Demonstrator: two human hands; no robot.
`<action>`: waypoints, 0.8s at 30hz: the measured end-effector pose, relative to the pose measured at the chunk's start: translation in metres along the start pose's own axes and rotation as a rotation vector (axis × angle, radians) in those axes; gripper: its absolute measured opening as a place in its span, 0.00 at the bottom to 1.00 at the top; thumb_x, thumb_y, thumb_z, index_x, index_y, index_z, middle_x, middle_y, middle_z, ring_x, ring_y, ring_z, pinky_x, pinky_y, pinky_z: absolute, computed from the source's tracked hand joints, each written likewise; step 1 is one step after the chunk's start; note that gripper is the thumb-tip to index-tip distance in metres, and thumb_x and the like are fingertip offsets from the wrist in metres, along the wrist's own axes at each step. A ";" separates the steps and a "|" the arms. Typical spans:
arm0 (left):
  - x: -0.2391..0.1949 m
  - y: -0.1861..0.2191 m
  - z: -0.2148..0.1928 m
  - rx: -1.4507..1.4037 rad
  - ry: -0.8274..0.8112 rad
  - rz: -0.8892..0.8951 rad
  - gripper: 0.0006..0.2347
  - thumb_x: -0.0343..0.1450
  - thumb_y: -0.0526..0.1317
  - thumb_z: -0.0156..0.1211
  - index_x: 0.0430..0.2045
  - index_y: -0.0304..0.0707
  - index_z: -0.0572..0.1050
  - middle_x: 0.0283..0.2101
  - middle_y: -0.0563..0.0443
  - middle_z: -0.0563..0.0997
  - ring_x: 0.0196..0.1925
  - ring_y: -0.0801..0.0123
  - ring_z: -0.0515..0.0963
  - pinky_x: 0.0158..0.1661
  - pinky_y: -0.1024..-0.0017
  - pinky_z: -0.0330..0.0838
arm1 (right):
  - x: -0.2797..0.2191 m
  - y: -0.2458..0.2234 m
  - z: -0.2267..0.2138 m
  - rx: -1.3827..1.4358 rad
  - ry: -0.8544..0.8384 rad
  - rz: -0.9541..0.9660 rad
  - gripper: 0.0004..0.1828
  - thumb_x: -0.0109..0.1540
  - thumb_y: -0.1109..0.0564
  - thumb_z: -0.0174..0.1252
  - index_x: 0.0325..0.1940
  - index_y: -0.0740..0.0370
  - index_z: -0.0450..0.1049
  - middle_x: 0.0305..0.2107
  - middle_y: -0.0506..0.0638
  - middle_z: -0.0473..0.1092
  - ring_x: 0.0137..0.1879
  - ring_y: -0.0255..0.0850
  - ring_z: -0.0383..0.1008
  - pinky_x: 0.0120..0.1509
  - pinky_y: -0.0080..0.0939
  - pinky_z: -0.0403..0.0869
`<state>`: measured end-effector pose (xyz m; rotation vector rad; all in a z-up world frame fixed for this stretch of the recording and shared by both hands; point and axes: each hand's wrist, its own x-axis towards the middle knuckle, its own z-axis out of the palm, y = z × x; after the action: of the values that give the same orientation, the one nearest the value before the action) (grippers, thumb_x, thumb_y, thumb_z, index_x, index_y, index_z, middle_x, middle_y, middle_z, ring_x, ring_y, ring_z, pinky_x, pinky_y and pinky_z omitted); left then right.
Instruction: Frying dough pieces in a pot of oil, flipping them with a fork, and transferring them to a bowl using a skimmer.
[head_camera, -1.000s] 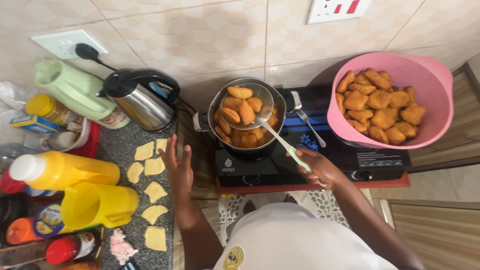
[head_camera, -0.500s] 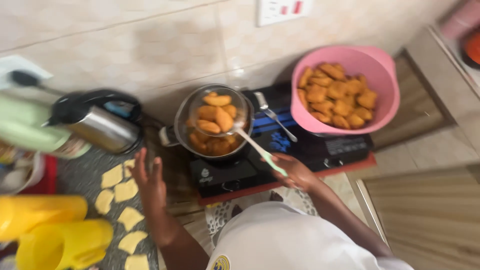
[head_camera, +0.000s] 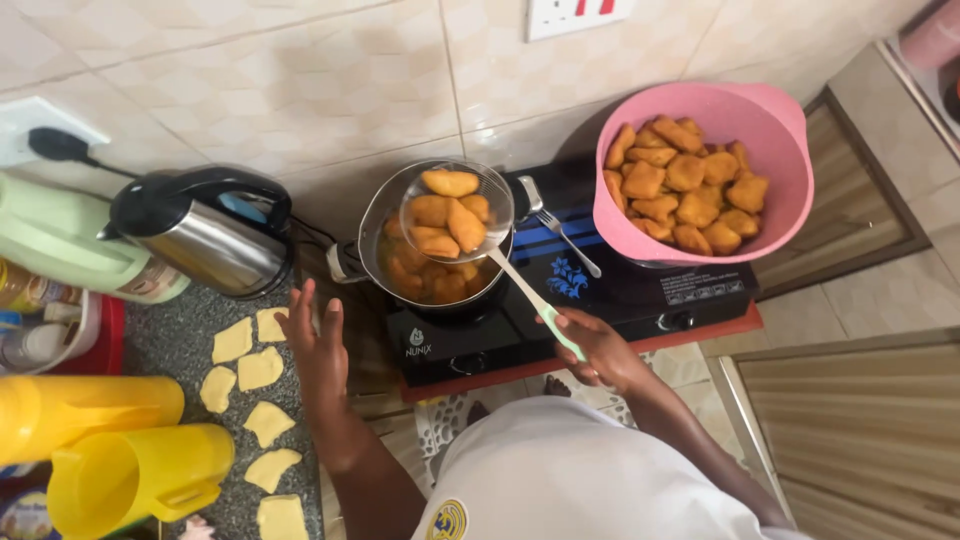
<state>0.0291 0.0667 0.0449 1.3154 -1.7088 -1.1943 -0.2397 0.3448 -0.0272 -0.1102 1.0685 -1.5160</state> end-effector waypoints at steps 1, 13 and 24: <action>-0.003 0.001 -0.001 -0.004 0.009 -0.002 0.26 0.76 0.56 0.56 0.70 0.58 0.64 0.78 0.40 0.52 0.78 0.38 0.29 0.71 0.36 0.29 | -0.006 -0.004 -0.004 -0.007 -0.005 0.003 0.22 0.71 0.52 0.48 0.68 0.58 0.61 0.14 0.60 0.59 0.07 0.43 0.56 0.01 0.36 0.57; 0.005 -0.001 -0.007 0.060 0.027 -0.118 0.26 0.72 0.54 0.54 0.66 0.51 0.67 0.78 0.45 0.55 0.80 0.47 0.35 0.71 0.49 0.39 | -0.132 -0.092 -0.026 -0.160 0.241 -0.293 0.25 0.71 0.46 0.42 0.67 0.60 0.67 0.15 0.48 0.59 0.10 0.28 0.59 0.09 0.25 0.50; 0.013 0.022 -0.003 -0.059 -0.048 -0.273 0.28 0.71 0.54 0.52 0.69 0.55 0.63 0.81 0.56 0.43 0.79 0.61 0.22 0.63 0.46 0.60 | -0.132 -0.147 -0.050 -1.362 1.333 0.028 0.30 0.71 0.43 0.41 0.79 0.40 0.56 0.45 0.70 0.76 0.47 0.69 0.78 0.42 0.66 0.75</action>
<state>0.0205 0.0546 0.0658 1.5305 -1.5488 -1.4292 -0.3424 0.4604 0.1051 0.0062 2.9873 -0.3926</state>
